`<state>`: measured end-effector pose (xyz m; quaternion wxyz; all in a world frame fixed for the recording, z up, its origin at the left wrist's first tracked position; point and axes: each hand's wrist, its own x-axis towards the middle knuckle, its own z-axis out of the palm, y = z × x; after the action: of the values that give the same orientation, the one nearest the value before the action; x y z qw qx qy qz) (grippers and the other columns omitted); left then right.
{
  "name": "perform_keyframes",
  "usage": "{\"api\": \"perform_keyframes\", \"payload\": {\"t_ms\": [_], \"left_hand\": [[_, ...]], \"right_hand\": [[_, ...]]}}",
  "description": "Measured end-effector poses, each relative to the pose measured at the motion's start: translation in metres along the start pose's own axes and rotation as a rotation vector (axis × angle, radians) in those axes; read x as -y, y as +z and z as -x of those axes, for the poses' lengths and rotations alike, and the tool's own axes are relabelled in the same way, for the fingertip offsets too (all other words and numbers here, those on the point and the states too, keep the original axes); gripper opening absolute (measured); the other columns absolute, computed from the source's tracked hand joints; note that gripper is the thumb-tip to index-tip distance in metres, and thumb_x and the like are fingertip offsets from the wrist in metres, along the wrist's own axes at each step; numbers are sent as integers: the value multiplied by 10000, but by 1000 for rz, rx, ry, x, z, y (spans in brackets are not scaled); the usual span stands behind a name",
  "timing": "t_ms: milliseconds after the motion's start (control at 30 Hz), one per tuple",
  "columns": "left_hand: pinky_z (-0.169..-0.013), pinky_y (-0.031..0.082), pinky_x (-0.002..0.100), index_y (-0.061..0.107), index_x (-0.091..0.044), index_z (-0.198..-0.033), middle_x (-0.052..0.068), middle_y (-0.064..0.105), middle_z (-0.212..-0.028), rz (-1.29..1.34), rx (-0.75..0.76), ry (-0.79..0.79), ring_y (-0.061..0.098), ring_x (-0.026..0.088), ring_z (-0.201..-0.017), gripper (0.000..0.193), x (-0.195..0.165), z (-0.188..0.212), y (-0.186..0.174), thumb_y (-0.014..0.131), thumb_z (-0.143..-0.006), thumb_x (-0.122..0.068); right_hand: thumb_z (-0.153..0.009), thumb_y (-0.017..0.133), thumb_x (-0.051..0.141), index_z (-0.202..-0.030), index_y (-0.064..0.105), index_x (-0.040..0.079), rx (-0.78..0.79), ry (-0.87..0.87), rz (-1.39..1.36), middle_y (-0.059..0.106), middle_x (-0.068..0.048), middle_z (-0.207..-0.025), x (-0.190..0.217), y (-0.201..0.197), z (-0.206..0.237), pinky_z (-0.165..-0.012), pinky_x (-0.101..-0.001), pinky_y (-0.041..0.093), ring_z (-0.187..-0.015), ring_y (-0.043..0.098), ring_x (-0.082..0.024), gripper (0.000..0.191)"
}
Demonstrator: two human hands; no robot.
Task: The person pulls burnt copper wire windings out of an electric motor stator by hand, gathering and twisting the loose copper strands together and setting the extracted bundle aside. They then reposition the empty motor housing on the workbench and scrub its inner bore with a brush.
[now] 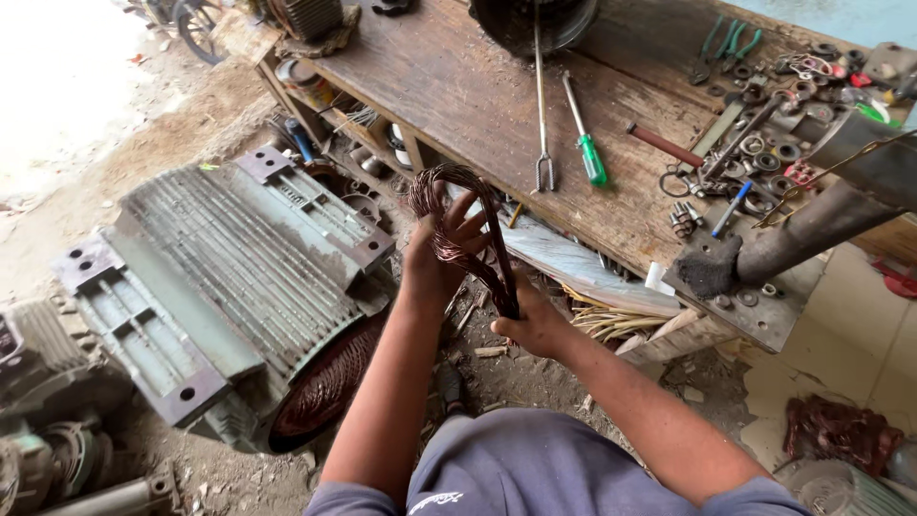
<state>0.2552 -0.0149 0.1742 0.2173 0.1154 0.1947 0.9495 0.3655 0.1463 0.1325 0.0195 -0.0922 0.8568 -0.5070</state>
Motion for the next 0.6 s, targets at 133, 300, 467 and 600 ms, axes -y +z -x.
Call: {"api": "perform_keyframes", "payload": {"t_ms": [133,300,467,600], "left_hand": [[-884,597,470,474,-78,-1384,181,637,-1316,-450,-128,77,673,299,-1100,738,-7,-3,11,836,-750,-185],[-797,597,385,643,23,-1168,127,700,-1047,-805,-132,242,697,218,-911,413,-18,-19,-2,837,-838,-133],[-803,567,322,683,-13,-1120,77,735,-992,-1178,-127,408,690,155,-885,300,-18,-35,-14,820,-928,-198],[-900,575,396,598,-28,-1306,99,683,-1166,-716,41,208,660,216,-1078,447,-18,-37,-7,779,-917,-155]], "right_hand": [[-769,696,165,-1370,380,85,86,85,20,504,-96,-989,0,3,1,-837,-426,510,-894,548,-236,683],[-804,617,200,-1424,322,110,190,195,122,514,-82,-951,17,-7,2,-853,-436,498,-897,552,-247,693],[-833,626,254,-1447,313,96,217,231,173,496,-92,-909,31,-12,-1,-845,-481,510,-883,547,-262,707],[-788,643,204,-1472,326,114,156,232,46,541,-34,-877,26,-17,-3,-789,-459,507,-811,571,-212,759]]}}
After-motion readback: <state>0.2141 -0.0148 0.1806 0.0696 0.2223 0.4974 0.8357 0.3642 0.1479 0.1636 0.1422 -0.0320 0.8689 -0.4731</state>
